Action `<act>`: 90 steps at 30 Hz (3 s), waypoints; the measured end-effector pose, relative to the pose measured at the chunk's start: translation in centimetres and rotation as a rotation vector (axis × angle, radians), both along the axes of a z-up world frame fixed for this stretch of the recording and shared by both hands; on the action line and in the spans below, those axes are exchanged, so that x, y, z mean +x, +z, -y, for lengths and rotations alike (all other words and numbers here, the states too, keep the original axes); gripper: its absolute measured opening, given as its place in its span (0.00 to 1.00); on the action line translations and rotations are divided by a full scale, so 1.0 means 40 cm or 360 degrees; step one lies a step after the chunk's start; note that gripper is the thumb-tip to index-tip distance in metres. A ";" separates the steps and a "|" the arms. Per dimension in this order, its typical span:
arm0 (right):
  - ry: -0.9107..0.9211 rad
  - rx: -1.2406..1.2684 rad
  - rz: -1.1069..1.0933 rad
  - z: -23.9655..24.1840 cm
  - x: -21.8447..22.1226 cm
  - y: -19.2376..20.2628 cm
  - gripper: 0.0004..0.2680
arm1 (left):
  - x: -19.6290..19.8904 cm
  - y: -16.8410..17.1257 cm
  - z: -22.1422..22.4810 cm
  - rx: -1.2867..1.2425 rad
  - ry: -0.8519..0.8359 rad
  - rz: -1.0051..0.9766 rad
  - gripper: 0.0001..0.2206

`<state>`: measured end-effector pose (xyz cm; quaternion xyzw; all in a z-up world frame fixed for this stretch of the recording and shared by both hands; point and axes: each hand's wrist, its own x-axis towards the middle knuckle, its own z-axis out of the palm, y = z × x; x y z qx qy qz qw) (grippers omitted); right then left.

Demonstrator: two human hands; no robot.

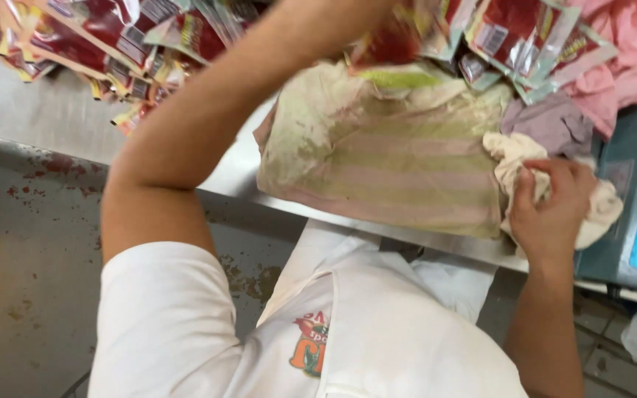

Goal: The person cleans and seals small red food packets. They use a cloth to wipe individual packets and then place them into a blue heat sealer to seal the top edges.

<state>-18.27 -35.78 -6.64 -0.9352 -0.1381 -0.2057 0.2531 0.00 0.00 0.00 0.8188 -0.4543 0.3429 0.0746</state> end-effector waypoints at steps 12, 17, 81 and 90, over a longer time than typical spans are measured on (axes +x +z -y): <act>0.0055 0.0202 -0.0070 -0.079 0.010 -0.090 0.05 | -0.272 -0.227 0.272 -0.0241 -0.0552 0.0085 0.06; 0.0089 0.0396 0.0009 -0.058 -0.006 -0.127 0.03 | -0.296 -0.315 0.320 -0.0469 -0.0442 -0.0267 0.13; 0.0056 0.0290 -0.0466 0.231 -0.062 0.161 0.18 | -0.370 -0.287 0.287 -0.1700 0.0226 -0.1764 0.05; 0.0469 -0.0710 -0.0894 -0.247 0.048 0.281 0.47 | -0.363 -0.349 0.283 -0.1753 -0.0044 -0.1377 0.03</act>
